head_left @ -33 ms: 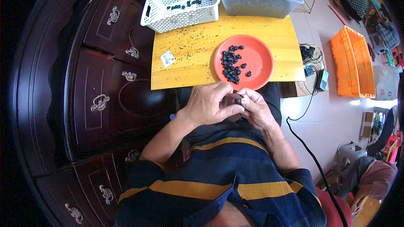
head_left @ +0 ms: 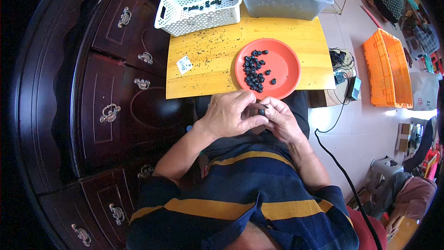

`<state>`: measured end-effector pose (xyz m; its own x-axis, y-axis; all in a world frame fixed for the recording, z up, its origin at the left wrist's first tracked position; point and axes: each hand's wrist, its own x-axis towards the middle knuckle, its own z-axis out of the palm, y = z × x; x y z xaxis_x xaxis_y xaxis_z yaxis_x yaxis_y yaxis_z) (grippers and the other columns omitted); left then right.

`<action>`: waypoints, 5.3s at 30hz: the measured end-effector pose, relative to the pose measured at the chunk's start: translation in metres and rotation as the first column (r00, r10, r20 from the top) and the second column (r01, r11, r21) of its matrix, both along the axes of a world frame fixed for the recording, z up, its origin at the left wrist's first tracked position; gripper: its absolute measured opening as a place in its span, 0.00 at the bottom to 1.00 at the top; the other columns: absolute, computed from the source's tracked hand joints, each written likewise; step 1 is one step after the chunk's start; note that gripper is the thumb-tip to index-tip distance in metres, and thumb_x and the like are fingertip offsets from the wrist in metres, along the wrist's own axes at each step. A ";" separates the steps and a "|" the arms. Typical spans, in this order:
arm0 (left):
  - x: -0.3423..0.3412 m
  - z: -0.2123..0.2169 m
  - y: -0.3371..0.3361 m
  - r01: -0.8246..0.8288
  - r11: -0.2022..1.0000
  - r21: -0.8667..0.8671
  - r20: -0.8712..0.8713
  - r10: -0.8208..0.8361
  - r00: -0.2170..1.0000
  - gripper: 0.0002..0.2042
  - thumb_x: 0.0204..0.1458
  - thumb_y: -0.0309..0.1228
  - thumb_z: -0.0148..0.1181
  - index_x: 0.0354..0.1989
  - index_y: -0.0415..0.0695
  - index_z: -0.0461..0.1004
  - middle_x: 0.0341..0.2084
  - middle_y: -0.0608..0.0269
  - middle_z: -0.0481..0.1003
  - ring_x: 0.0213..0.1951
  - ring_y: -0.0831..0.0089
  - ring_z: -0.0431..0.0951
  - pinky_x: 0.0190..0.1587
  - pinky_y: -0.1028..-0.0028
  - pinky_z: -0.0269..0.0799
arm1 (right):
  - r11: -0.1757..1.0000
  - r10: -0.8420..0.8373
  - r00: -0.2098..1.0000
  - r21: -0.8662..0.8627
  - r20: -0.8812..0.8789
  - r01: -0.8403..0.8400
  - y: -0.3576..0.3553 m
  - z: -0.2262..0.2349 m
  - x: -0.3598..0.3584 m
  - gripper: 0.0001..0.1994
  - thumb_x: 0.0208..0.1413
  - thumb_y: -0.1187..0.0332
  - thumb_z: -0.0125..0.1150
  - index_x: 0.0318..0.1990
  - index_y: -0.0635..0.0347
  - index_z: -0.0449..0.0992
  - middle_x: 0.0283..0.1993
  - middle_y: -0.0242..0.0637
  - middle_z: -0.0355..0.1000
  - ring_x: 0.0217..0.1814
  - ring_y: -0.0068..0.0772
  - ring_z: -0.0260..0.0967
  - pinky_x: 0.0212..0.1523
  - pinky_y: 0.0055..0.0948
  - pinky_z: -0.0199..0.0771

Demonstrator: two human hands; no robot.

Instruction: The person cleans and sorts small rubber or plastic components by hand on a table.

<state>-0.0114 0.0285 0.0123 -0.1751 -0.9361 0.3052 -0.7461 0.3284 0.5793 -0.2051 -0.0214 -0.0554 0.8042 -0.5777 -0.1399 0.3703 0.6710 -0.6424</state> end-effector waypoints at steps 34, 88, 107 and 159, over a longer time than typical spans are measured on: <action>0.000 -0.001 -0.001 0.032 0.999 -0.030 0.032 -0.031 0.999 0.19 0.50 0.47 0.70 0.27 0.45 0.71 0.18 0.61 0.74 0.23 0.63 0.79 0.26 0.65 0.73 | 0.988 0.003 1.000 0.157 0.018 -0.006 0.007 -0.002 0.004 0.10 0.69 0.57 0.57 0.40 0.52 0.72 0.26 0.20 0.64 0.19 0.10 0.49 0.18 0.14 0.46; -0.029 -0.026 0.019 -0.127 0.987 0.095 -0.055 0.133 0.990 0.18 0.48 0.39 0.73 0.42 0.45 0.76 0.26 0.56 0.80 0.27 0.60 0.83 0.29 0.65 0.77 | 0.964 -0.141 0.966 0.194 -0.214 0.184 0.023 -0.020 0.018 0.14 0.70 0.54 0.52 0.42 0.54 0.73 0.28 0.26 0.72 0.19 0.13 0.61 0.15 0.14 0.53; -0.007 -0.018 0.014 0.001 0.974 0.227 -0.233 0.053 0.971 0.09 0.55 0.31 0.66 0.40 0.41 0.76 0.25 0.56 0.81 0.28 0.60 0.84 0.32 0.67 0.77 | 0.978 0.001 1.000 0.209 -0.030 0.006 0.011 -0.022 0.006 0.12 0.68 0.56 0.58 0.43 0.54 0.72 0.25 0.22 0.63 0.19 0.12 0.52 0.17 0.15 0.50; -0.002 -0.027 0.002 0.034 0.999 0.029 0.060 -0.036 0.998 0.19 0.55 0.47 0.67 0.24 0.45 0.69 0.18 0.53 0.75 0.22 0.55 0.80 0.23 0.61 0.73 | 0.892 0.020 0.979 0.439 0.203 -0.109 0.011 -0.030 0.003 0.09 0.66 0.60 0.61 0.43 0.51 0.69 0.26 0.22 0.62 0.20 0.11 0.54 0.17 0.10 0.52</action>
<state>-0.0135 0.0302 -0.0142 -0.2251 -0.9371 0.2668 -0.7684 0.3391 0.5427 -0.2018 -0.0100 -0.0853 0.8745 -0.4360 -0.2126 0.4002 0.8961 -0.1919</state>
